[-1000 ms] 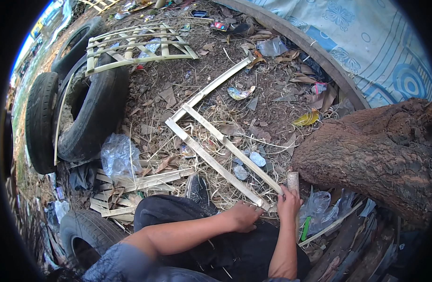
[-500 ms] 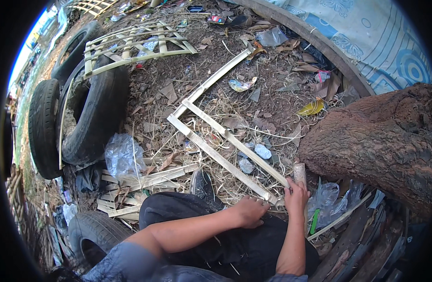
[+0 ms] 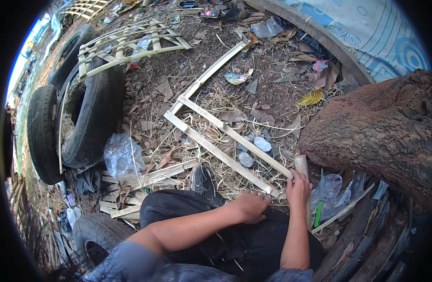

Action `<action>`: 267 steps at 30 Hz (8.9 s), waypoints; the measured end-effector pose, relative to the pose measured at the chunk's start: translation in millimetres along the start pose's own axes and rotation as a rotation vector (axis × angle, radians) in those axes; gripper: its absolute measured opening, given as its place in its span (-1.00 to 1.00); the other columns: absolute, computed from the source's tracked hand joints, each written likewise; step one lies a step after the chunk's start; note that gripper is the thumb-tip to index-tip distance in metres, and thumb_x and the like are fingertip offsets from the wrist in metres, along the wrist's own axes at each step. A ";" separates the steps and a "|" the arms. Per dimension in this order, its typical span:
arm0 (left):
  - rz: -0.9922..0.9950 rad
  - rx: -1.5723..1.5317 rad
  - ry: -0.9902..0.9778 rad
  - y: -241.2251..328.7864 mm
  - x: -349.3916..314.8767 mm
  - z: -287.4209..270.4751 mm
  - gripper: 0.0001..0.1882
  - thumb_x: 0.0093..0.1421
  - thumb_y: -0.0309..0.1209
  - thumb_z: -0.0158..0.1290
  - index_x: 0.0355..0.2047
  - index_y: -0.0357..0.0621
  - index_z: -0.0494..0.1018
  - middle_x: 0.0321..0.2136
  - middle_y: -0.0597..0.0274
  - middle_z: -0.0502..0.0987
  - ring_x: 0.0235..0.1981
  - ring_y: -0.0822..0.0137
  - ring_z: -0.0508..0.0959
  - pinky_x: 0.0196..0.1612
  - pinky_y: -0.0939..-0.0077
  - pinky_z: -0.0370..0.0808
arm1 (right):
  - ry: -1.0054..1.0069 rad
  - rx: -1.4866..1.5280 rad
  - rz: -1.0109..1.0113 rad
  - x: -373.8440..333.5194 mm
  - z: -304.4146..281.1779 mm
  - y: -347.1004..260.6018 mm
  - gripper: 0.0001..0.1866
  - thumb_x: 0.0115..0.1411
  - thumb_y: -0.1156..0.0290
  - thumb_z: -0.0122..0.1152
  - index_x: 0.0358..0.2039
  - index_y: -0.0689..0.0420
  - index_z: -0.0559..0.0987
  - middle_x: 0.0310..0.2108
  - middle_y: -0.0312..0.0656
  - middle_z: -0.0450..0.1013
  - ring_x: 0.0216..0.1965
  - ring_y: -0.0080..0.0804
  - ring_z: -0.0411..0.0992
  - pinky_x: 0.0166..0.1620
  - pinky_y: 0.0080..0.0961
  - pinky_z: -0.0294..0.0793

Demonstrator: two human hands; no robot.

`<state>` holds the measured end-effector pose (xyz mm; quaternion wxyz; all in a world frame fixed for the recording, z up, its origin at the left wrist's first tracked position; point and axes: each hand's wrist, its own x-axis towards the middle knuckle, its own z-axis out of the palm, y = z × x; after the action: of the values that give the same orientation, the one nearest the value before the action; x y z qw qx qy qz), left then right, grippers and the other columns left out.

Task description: The person assembles a lattice frame by aligning thin wooden slats and securing them with small nails using a wooden mallet.

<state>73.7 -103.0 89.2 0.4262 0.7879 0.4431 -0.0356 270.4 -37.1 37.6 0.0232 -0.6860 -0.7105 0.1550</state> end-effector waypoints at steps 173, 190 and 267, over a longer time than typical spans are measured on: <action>-0.661 -0.062 1.253 -32.2 -249.9 63.6 -0.41 0.12 -0.31 0.19 0.13 -0.26 0.32 0.00 -0.14 0.43 0.04 -0.11 0.47 0.14 0.21 0.36 | 0.218 0.213 -0.294 23.7 58.0 -18.2 -0.35 0.17 0.43 0.17 0.27 0.07 0.21 -0.08 0.08 0.43 -0.22 0.05 0.55 -0.21 -0.13 0.58; -0.615 -0.037 1.287 -36.3 -251.9 69.9 -0.42 0.15 -0.26 0.16 0.11 -0.34 0.32 -0.01 -0.18 0.44 0.03 -0.11 0.47 0.15 0.21 0.35 | 0.090 0.150 -0.237 24.8 55.5 -30.4 -0.39 0.17 0.52 -0.03 0.28 0.08 0.23 -0.02 0.11 0.45 -0.09 0.04 0.52 0.17 0.09 0.22; -0.345 -0.475 0.553 -86.3 -251.3 -36.8 -0.06 -0.15 -0.40 0.27 0.30 -0.02 0.16 0.21 -0.02 0.31 0.29 0.07 0.29 0.31 0.16 0.23 | 0.092 0.197 -0.564 -41.5 -14.8 -112.8 -0.40 0.02 0.38 0.36 0.10 0.16 0.40 0.01 0.00 0.36 0.09 0.01 0.33 0.18 -0.11 0.28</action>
<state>-153.0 -223.8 166.3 0.4490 0.5612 0.6628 0.2102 167.3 -76.2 87.5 0.1639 -0.4622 -0.8529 0.1792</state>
